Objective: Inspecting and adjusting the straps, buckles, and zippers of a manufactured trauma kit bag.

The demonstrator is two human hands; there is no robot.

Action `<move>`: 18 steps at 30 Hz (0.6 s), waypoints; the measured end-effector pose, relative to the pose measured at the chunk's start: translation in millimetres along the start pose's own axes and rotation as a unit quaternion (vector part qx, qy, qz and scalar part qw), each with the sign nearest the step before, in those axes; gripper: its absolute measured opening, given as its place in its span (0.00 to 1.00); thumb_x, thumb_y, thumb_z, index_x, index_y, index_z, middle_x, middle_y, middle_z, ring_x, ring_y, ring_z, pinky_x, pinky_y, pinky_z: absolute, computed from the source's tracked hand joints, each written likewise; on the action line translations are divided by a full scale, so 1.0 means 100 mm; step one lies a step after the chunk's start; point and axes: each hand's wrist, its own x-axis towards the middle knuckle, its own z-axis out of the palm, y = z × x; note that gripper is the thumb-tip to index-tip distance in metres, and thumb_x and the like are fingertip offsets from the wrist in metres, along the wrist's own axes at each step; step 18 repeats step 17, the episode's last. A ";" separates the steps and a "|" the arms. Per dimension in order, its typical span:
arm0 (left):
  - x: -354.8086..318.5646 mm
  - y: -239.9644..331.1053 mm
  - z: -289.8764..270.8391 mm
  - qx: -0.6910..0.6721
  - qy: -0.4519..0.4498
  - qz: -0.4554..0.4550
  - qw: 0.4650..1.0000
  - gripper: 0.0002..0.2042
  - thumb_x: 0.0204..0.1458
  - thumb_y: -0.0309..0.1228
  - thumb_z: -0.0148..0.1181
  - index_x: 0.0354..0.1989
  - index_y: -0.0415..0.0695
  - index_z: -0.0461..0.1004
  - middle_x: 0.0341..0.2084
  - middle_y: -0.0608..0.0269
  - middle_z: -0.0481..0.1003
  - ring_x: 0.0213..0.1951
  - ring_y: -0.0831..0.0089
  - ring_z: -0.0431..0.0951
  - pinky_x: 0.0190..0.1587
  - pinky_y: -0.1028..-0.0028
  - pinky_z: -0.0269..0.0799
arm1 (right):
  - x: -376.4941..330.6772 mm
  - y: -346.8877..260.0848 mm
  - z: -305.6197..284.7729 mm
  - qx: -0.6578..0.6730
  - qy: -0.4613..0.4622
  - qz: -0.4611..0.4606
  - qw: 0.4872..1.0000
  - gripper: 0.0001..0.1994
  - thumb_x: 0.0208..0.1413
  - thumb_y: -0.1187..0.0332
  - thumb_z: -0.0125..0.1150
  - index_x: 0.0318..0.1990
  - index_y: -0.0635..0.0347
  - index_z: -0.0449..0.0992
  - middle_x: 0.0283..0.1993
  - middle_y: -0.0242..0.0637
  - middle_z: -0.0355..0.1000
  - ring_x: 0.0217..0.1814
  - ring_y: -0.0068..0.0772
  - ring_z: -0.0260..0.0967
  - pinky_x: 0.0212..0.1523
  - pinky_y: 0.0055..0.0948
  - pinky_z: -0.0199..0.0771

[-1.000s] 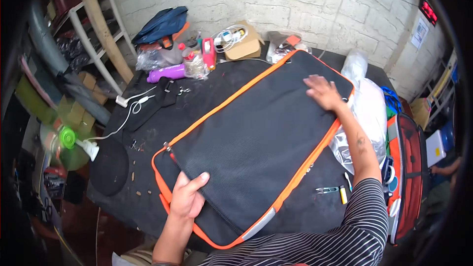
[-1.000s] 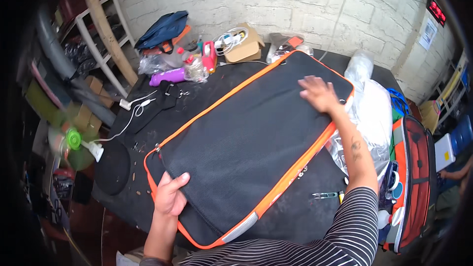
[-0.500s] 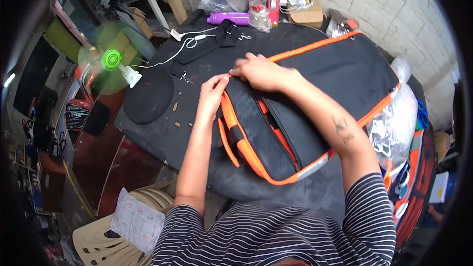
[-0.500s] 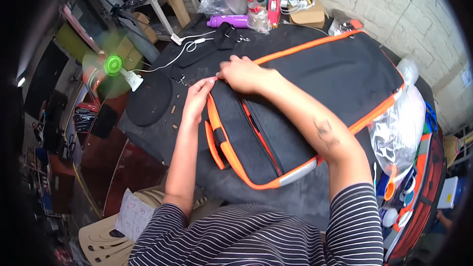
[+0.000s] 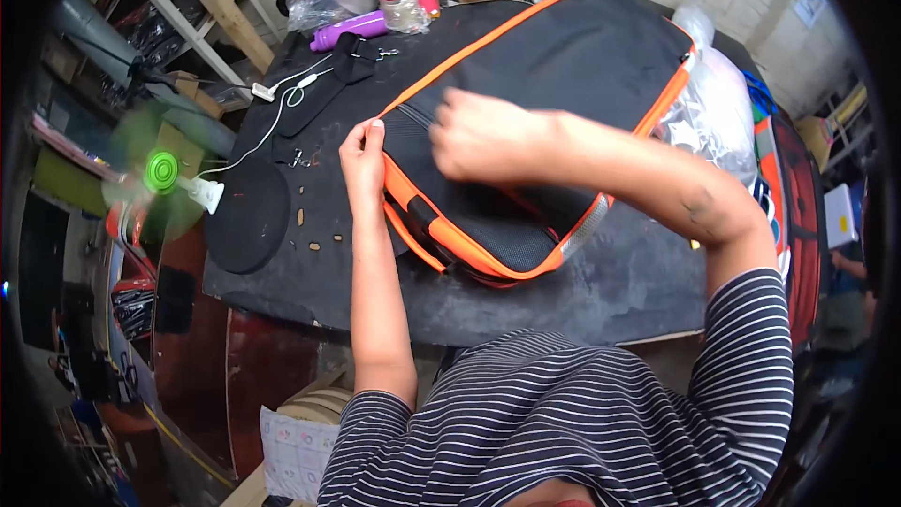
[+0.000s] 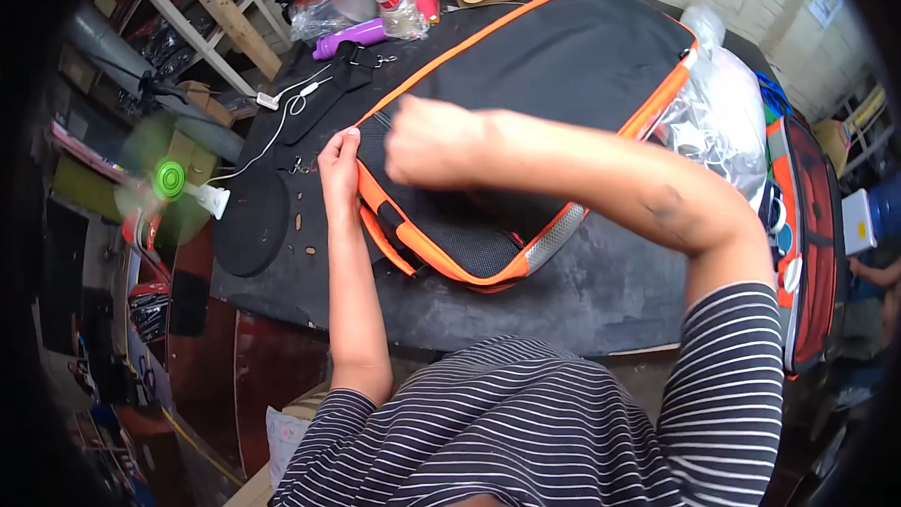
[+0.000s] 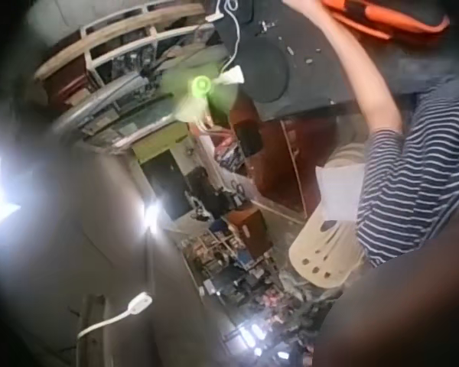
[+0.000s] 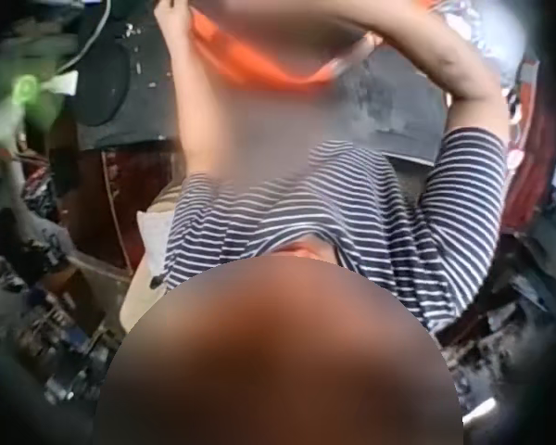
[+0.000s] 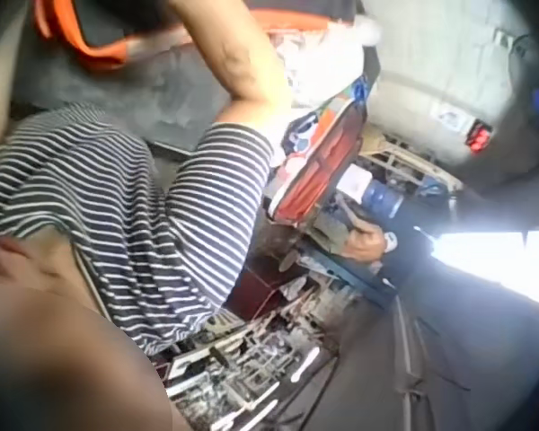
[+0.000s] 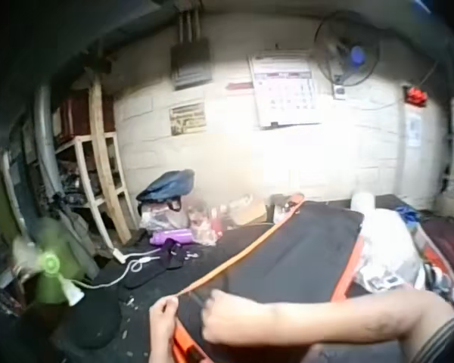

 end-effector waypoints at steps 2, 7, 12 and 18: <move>-0.01 0.02 0.01 -0.002 -0.002 0.009 1.000 0.10 0.54 0.30 0.56 0.38 0.34 0.76 0.27 0.70 0.73 0.31 0.84 0.68 0.37 0.83 0.64 | -0.44 -0.41 -0.32 0.014 -0.032 0.008 0.999 0.04 0.35 0.67 0.57 0.17 0.56 0.71 0.20 0.30 0.65 0.26 0.29 0.64 0.31 0.30 0.61; -0.15 0.22 -0.02 0.045 -0.038 0.039 0.998 0.15 0.52 0.27 0.60 0.48 0.36 0.71 0.37 0.62 0.75 0.36 0.77 0.73 0.43 0.77 0.68 | -1.28 -0.95 -0.73 0.165 -0.016 0.206 0.964 0.06 0.36 0.68 0.56 0.22 0.60 0.71 0.23 0.34 0.64 0.27 0.34 0.65 0.34 0.30 0.65; -0.96 0.42 -0.41 0.200 0.010 0.400 0.894 0.06 0.46 0.25 0.55 0.32 0.38 0.72 0.31 0.55 0.73 0.40 0.57 0.71 0.46 0.62 0.66 | -1.92 -1.65 -0.13 0.398 0.286 0.634 0.599 0.06 0.52 0.70 0.61 0.31 0.64 0.74 0.26 0.32 0.69 0.29 0.23 0.68 0.29 0.24 0.67; -1.37 0.39 -0.47 0.440 -0.242 0.428 0.751 0.24 0.35 0.44 0.65 0.41 0.45 0.71 0.54 0.53 0.61 0.62 0.50 0.52 0.64 0.50 0.44 | -2.13 -2.41 1.00 0.592 0.217 0.740 0.236 0.18 0.61 0.55 0.49 0.45 0.64 0.68 0.26 0.39 0.71 0.25 0.31 0.73 0.24 0.25 0.74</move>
